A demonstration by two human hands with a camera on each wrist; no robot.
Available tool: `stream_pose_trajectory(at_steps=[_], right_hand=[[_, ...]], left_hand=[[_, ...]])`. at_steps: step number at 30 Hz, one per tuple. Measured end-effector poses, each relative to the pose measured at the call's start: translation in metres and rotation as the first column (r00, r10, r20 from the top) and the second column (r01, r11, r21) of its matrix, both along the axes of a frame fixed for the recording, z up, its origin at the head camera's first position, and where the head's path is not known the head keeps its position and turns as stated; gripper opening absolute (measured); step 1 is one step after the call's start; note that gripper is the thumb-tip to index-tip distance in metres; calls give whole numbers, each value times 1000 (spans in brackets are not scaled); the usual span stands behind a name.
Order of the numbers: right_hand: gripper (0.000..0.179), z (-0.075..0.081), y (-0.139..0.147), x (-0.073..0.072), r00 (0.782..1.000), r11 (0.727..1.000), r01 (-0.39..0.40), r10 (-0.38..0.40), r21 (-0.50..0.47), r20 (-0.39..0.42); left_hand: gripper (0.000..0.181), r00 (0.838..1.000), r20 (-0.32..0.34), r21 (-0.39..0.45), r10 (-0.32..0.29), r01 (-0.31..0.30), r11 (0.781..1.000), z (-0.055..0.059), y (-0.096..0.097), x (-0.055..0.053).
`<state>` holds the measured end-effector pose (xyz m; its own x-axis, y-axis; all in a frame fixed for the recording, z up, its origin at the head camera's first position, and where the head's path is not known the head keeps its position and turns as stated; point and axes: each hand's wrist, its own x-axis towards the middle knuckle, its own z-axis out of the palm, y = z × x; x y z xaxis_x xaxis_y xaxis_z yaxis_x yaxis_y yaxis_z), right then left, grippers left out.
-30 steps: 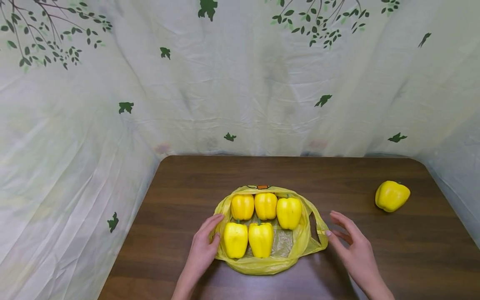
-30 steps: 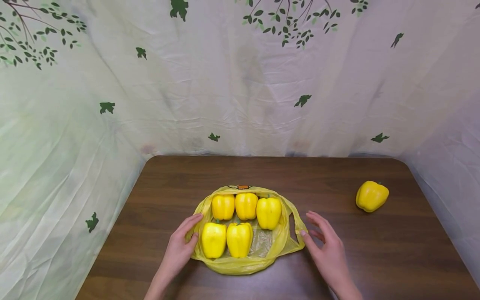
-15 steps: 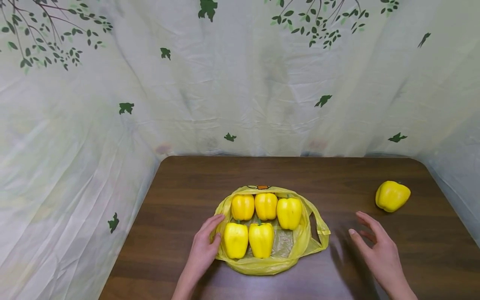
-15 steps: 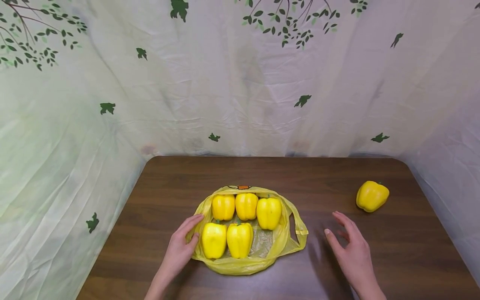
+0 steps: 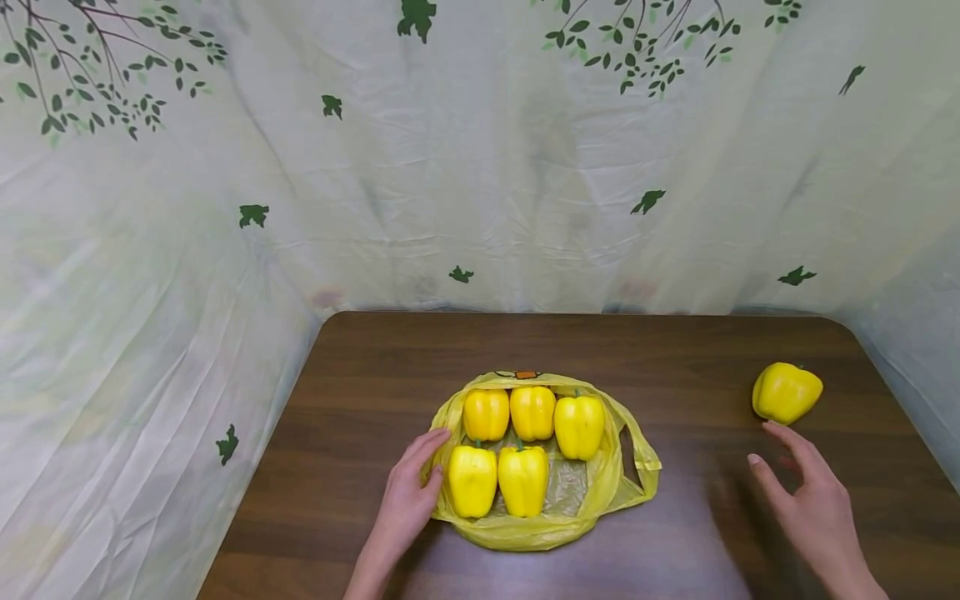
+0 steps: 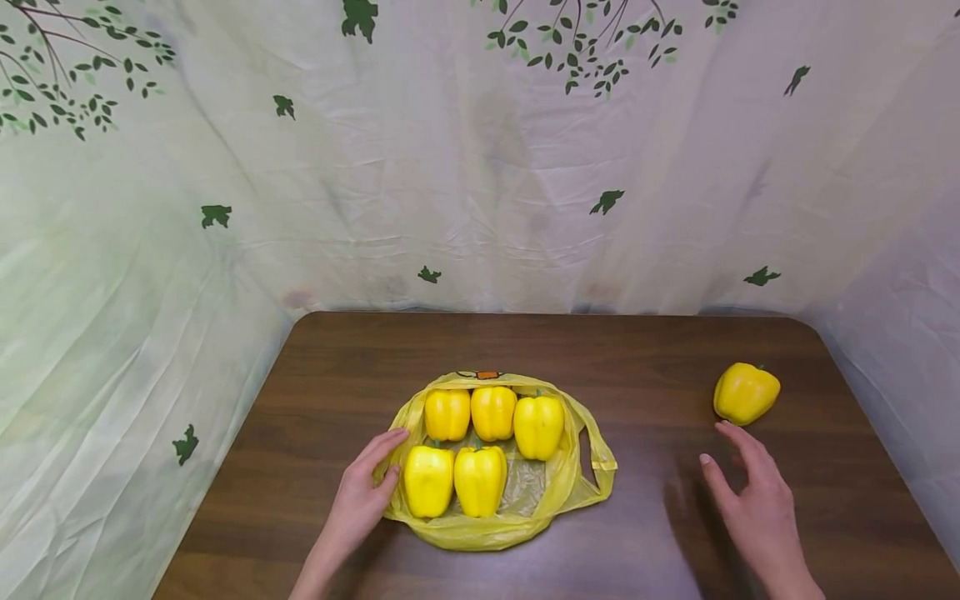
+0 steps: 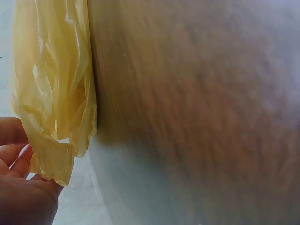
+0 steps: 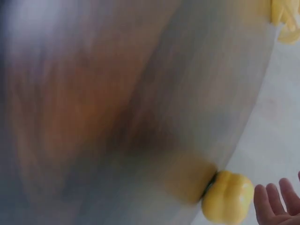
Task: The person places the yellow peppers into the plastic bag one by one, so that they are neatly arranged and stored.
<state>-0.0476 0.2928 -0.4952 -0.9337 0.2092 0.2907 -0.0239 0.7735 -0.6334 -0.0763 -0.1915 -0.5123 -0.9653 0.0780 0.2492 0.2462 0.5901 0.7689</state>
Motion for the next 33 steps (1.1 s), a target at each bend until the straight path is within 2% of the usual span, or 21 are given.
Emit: stream_pose_trajectory(at_steps=[4,8,12,20,33], right_hand=[[52,2,9,-4,999,999,33,-33,0,-32],[52,6,17,-10,997,999,33,-32,13,-71],[52,8,25,-18,994,1000,6,-3,27,-112],[50,8,40,-33,988,998,-63,64,11,-140],[57,6,60,-55,998,995,-48,52,86,-36]], left_hand=[[48,1000,3,-4,1,-1,1000,0,0,0],[47,1000,6,3,0,0,1000,1,0,1],[47,1000,3,8,0,0,1000,1,0,1],[46,1000,13,7,9,-9,1000,0,0,3],[47,999,31,10,3,-3,1000,3,0,2]])
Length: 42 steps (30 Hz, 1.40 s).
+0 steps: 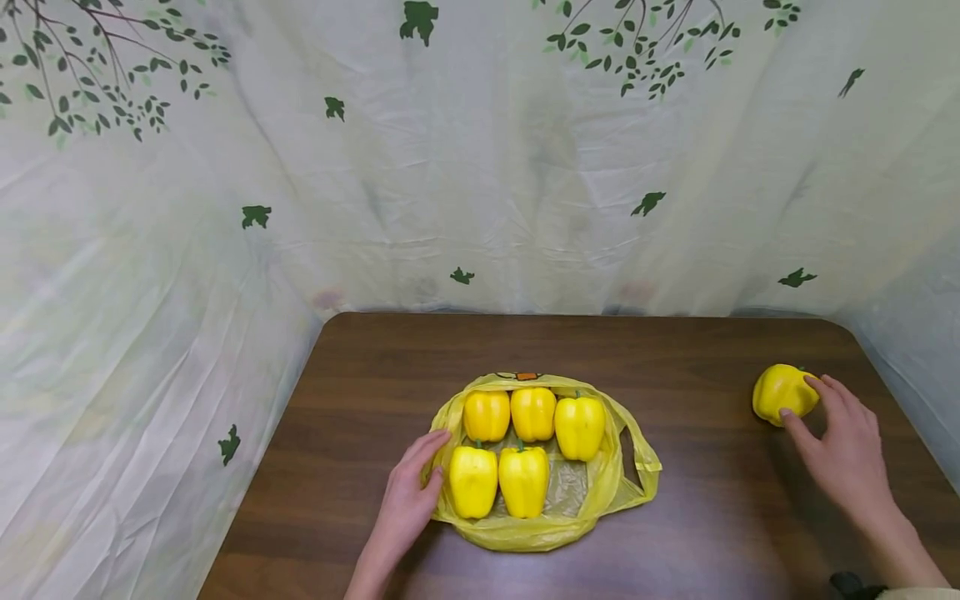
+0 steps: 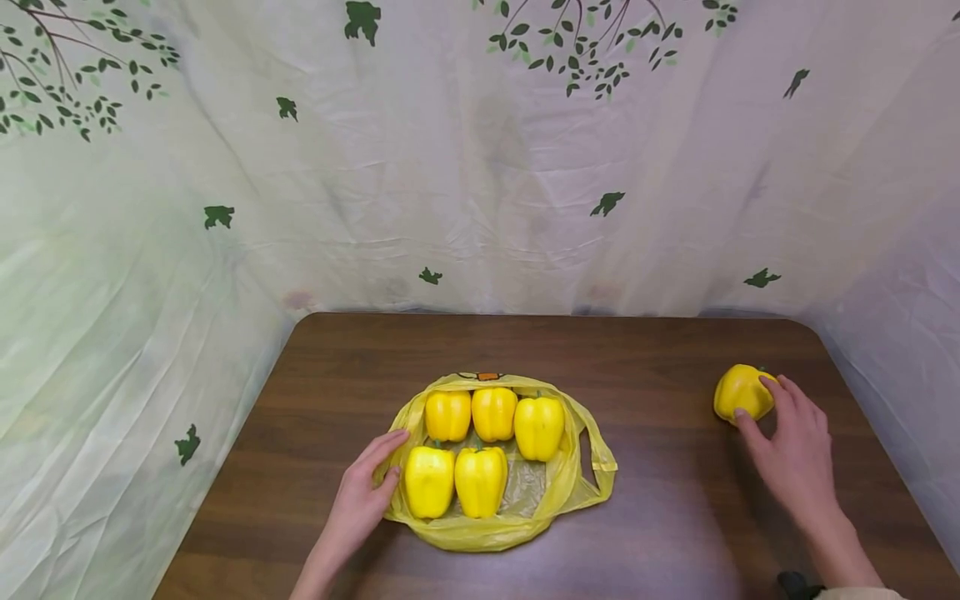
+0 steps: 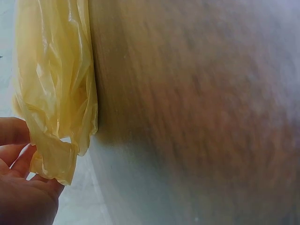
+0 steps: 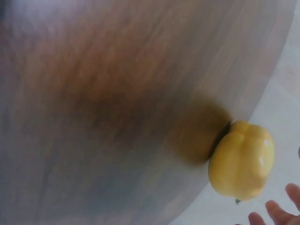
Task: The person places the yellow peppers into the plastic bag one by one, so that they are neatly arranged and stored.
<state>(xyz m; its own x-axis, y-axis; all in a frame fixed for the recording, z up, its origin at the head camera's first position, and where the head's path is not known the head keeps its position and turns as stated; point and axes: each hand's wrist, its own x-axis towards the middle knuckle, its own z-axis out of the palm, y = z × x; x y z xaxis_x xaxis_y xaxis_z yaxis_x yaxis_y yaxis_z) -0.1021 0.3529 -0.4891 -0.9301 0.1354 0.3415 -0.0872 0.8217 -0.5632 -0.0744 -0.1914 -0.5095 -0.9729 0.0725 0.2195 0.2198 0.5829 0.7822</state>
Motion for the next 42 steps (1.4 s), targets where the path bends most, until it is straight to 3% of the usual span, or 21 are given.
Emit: stream_pose_trajectory(at_steps=[7,19,32,42], right_hand=[[67,-4,11,-12,994,999,7,-3,-41,108],[82,-8,21,-25,955,979,99,-43,-176,295],[86,-15,17,-26,936,967,141,-61,-211,346],[82,-15,16,-23,944,960,109,-19,-257,328]], left_hand=[[48,1000,16,-14,5,-5,1000,2,0,0],[48,1000,16,-6,1,0,1000,0,0,1],[48,1000,17,-21,3,-2,1000,-1,1,0],[47,999,44,-19,10,-10,1000,-1,1,0]])
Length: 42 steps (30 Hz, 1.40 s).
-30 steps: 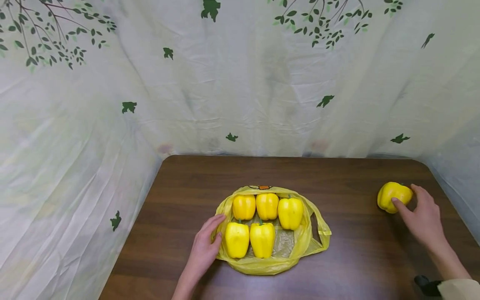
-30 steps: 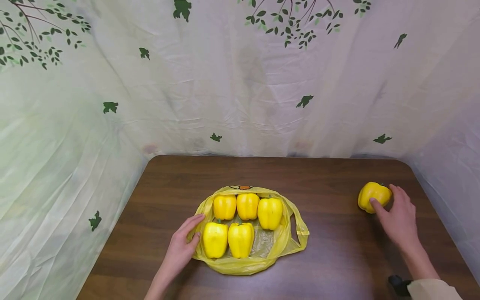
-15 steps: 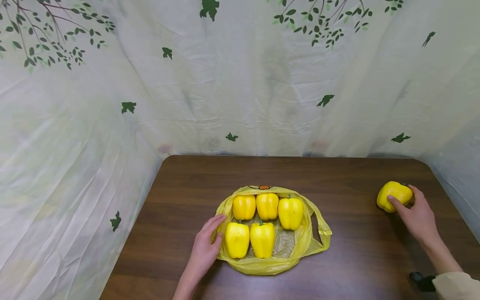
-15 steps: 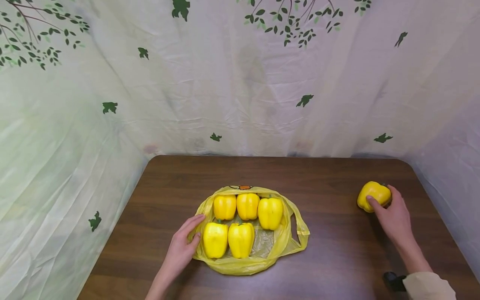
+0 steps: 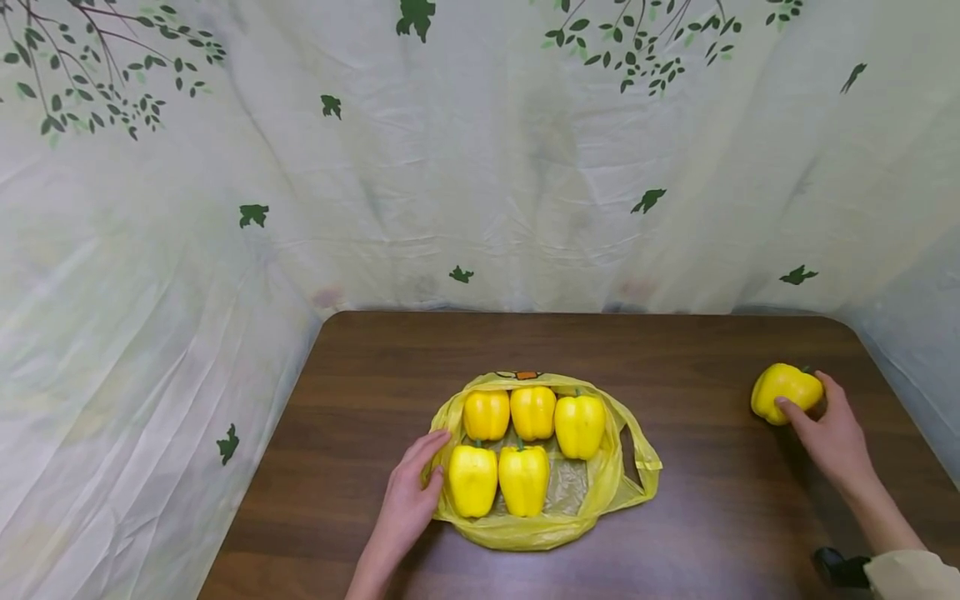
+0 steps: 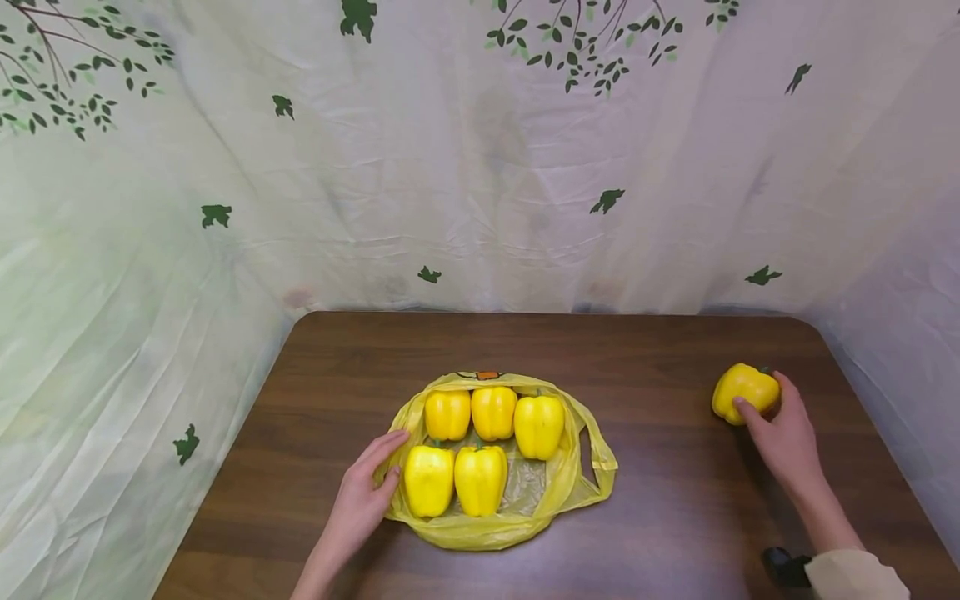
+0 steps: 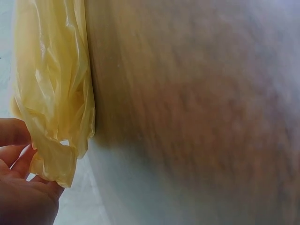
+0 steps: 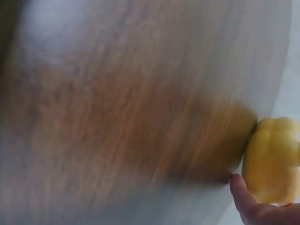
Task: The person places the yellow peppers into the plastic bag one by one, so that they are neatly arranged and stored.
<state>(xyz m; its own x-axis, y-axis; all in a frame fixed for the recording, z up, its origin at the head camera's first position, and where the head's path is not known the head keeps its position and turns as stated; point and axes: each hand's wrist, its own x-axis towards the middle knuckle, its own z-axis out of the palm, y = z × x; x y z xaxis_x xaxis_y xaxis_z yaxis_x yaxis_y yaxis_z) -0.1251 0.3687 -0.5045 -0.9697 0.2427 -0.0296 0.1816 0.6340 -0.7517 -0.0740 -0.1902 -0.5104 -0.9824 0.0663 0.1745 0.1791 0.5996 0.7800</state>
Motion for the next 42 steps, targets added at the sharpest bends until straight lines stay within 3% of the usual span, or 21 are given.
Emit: stream_pose_trajectory(at_steps=[6,24,33,42], right_hand=[[79,-2,-3,1,999,999,-29,30,14,-37],[84,0,-23,13,999,999,40,-38,32,-36],[78,-1,-34,23,994,996,63,-69,-65,-89],[74,3,-46,33,990,995,67,-76,-77,-117]], left_hand=[[47,1000,-4,4,-3,3,1000,-1,-1,0],[47,1000,1,-4,-10,10,1000,1,0,0],[48,1000,1,0,-7,7,1000,0,0,-1],[47,999,-31,3,-10,10,1000,-1,0,-2]])
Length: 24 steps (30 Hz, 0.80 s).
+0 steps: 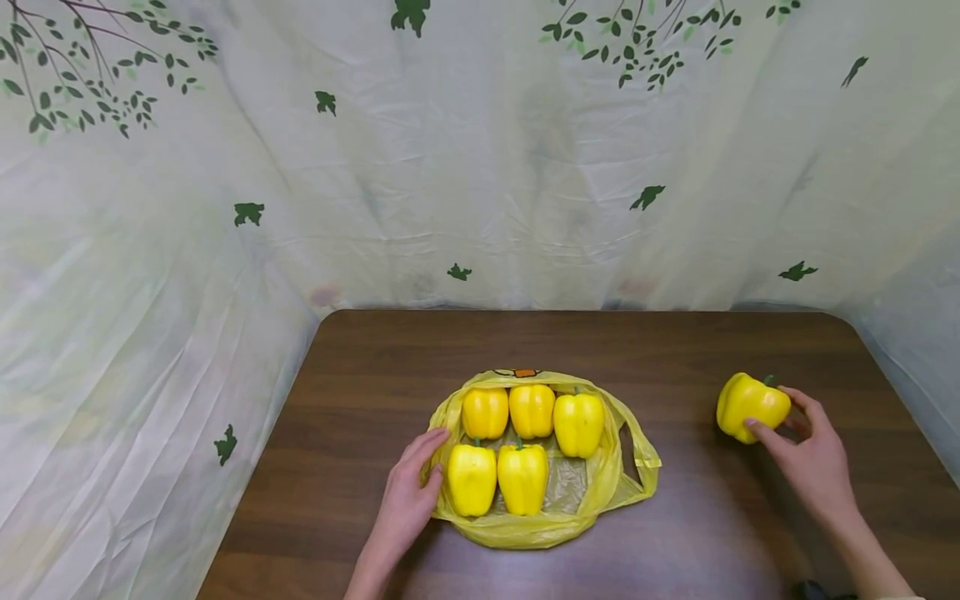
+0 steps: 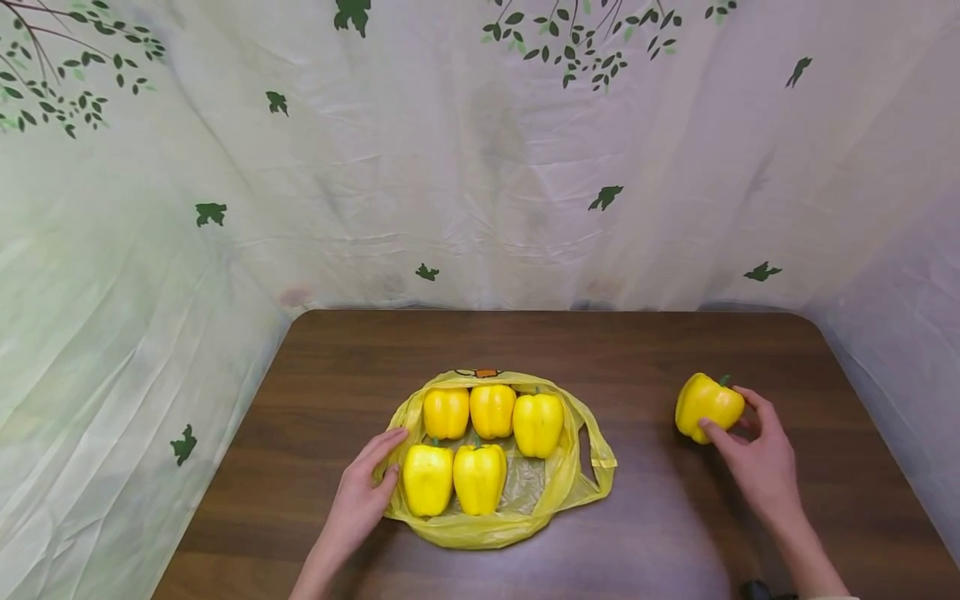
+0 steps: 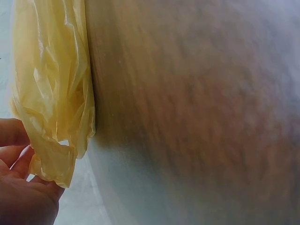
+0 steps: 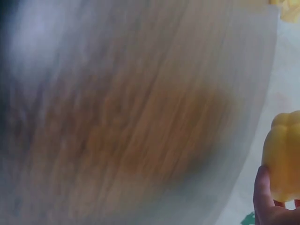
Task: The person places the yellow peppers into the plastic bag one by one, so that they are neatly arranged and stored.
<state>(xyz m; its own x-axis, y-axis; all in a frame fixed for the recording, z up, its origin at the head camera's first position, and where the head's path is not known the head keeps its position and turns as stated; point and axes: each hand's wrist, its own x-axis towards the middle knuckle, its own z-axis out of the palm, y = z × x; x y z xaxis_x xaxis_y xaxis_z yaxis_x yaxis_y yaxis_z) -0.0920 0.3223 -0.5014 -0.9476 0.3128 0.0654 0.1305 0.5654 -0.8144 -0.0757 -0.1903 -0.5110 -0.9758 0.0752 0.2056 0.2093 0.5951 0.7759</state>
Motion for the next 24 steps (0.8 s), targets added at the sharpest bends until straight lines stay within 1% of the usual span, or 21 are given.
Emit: stream_pose_trajectory(at_steps=[5,11,15,18,24], right_hand=[[73,4,-7,3,1000,1000,-5,5,-16,-13],[71,11,-18,10,1000,995,-8,11,-95,29],[69,14,-26,14,999,994,-16,20,-112,37],[66,15,-32,16,999,992,-34,37,-121,24],[62,19,-41,18,995,986,-96,96,-137,-5]], left_hand=[[47,1000,3,-5,2,-2,1000,0,0,0],[47,1000,5,2,-2,2,1000,-2,0,0],[47,1000,-7,2,-3,3,1000,-2,0,0],[48,1000,-10,-4,-3,3,1000,-2,0,0],[49,1000,-4,-5,-1,1,1000,-1,0,0]])
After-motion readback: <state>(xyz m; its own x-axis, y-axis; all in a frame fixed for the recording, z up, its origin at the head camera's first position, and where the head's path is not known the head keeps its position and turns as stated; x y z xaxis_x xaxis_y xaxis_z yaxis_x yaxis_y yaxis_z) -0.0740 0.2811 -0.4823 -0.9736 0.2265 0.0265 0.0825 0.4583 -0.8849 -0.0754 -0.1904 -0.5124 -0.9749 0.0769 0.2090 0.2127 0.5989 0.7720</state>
